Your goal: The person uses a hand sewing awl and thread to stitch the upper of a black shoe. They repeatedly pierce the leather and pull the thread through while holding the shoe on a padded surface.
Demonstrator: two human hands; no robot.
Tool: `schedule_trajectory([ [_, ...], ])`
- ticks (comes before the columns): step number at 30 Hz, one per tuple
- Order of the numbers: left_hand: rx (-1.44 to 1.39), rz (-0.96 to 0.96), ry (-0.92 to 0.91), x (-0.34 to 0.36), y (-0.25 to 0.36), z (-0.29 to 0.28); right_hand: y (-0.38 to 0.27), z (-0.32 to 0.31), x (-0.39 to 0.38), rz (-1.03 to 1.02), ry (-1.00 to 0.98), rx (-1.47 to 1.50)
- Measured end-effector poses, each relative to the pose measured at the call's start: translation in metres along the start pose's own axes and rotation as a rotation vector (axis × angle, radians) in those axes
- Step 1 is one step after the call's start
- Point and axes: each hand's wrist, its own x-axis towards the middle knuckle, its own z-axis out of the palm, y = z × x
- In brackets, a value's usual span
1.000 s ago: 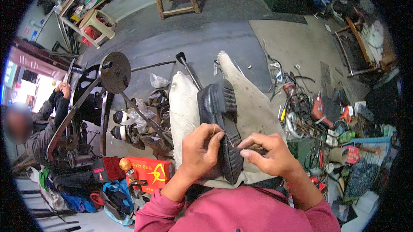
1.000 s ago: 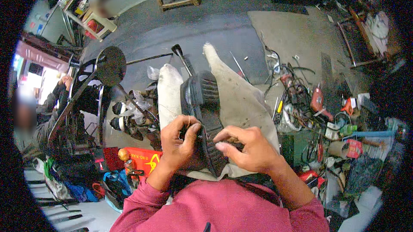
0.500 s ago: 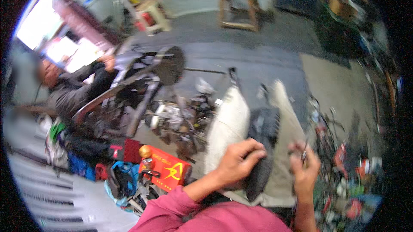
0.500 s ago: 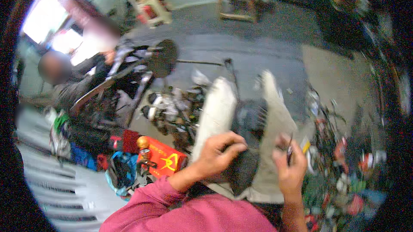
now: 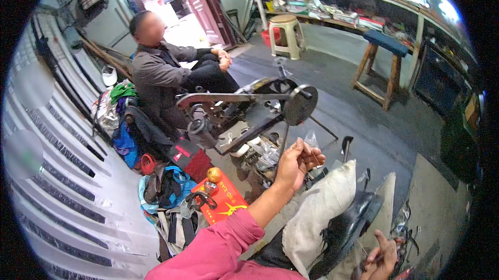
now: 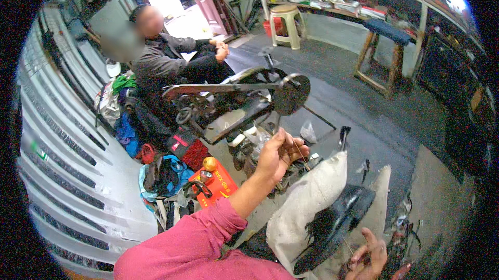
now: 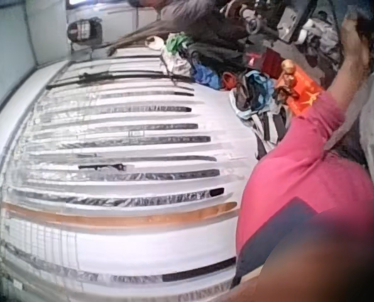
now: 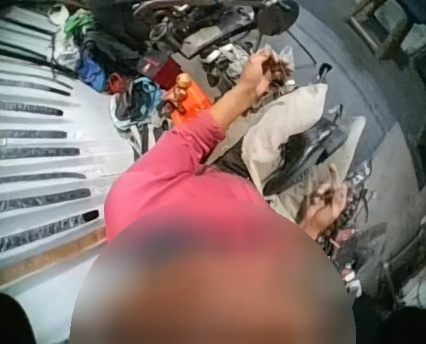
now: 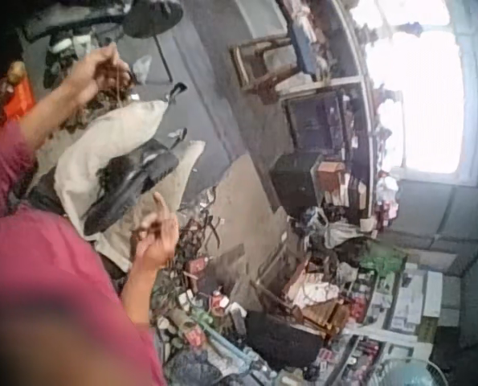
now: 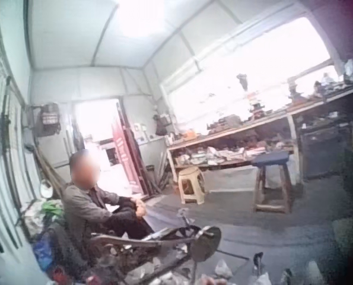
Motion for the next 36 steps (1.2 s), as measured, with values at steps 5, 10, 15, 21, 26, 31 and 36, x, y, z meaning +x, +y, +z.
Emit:
schedule_trajectory([
  [5,-0.177,-0.213,-0.082,0.008,-0.013,-0.001,0.023,0.001,0.010,-0.081,0.024,-0.941],
  [10,-0.075,-0.212,-0.073,0.025,-0.035,0.015,0.047,0.005,-0.002,-0.127,0.086,-0.998],
  [15,0.072,-0.206,0.097,0.065,-0.058,0.010,0.051,0.017,-0.003,-0.179,0.147,-0.942],
  [21,0.240,-0.061,0.462,0.132,-0.075,-0.035,0.056,0.011,0.000,-0.216,0.105,-0.920],
  [26,0.414,0.006,0.654,0.156,-0.082,-0.071,0.057,0.008,0.008,-0.186,0.087,-0.918],
  [31,0.500,-0.005,0.788,0.154,-0.093,-0.084,0.055,0.008,0.008,-0.201,0.101,-0.954],
  [36,0.512,-0.166,0.387,0.123,-0.073,-0.083,0.053,0.001,-0.002,-0.251,0.131,-0.960],
])
